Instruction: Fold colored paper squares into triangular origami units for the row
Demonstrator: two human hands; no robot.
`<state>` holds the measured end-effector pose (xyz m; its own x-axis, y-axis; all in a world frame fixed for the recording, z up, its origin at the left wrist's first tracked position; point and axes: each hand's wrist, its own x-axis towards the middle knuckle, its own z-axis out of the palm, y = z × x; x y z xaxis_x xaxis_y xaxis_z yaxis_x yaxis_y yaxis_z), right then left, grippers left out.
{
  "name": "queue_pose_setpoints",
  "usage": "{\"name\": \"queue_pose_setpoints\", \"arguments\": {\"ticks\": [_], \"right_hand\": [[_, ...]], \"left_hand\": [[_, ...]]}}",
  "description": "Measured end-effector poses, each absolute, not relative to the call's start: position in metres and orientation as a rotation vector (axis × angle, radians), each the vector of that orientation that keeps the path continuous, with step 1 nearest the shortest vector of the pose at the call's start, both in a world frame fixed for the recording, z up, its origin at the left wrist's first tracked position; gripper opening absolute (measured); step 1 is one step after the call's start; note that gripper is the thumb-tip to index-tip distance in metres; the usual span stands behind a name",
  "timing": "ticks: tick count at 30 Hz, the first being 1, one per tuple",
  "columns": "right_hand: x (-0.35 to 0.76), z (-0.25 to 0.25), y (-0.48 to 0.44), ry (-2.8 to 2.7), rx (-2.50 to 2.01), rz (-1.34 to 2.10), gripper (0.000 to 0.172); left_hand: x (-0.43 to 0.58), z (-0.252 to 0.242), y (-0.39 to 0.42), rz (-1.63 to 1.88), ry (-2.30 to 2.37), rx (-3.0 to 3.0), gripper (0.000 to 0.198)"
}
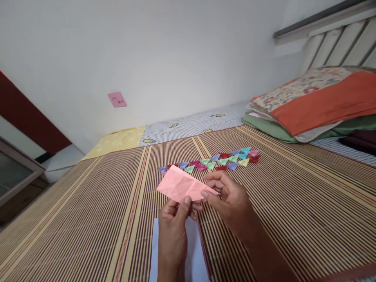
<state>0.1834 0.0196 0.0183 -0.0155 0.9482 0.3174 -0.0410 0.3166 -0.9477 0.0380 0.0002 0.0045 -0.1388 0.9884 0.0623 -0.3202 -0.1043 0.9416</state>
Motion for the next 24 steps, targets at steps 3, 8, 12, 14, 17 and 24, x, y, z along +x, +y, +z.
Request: {"name": "queue_pose_setpoints", "arguments": {"ticks": [3,8,12,14,17,24], "right_hand": [[0.186,0.021,0.020,-1.380,-0.877,1.090,0.020],[0.188,0.025,0.017,-1.413,-0.868,1.059,0.014],[0.191,0.024,0.017,-1.412,-0.851,1.056,0.013],[0.194,0.023,0.017,-1.444,-0.856,1.033,0.013],[0.199,0.023,0.018,-1.492,-0.851,0.914,0.011],[0.207,0.025,0.018,-1.639,-0.718,0.834,0.020]], "left_hand": [[0.037,0.007,-0.001,1.440,1.015,1.016,0.021],[0.038,0.008,-0.004,1.396,1.037,1.081,0.023],[0.038,0.009,-0.006,1.363,1.051,1.149,0.024],[0.038,0.009,-0.005,1.351,1.057,1.161,0.023],[0.038,0.010,-0.003,1.338,0.988,1.089,0.020],[0.041,0.006,0.000,1.196,0.797,0.584,0.025]]}}
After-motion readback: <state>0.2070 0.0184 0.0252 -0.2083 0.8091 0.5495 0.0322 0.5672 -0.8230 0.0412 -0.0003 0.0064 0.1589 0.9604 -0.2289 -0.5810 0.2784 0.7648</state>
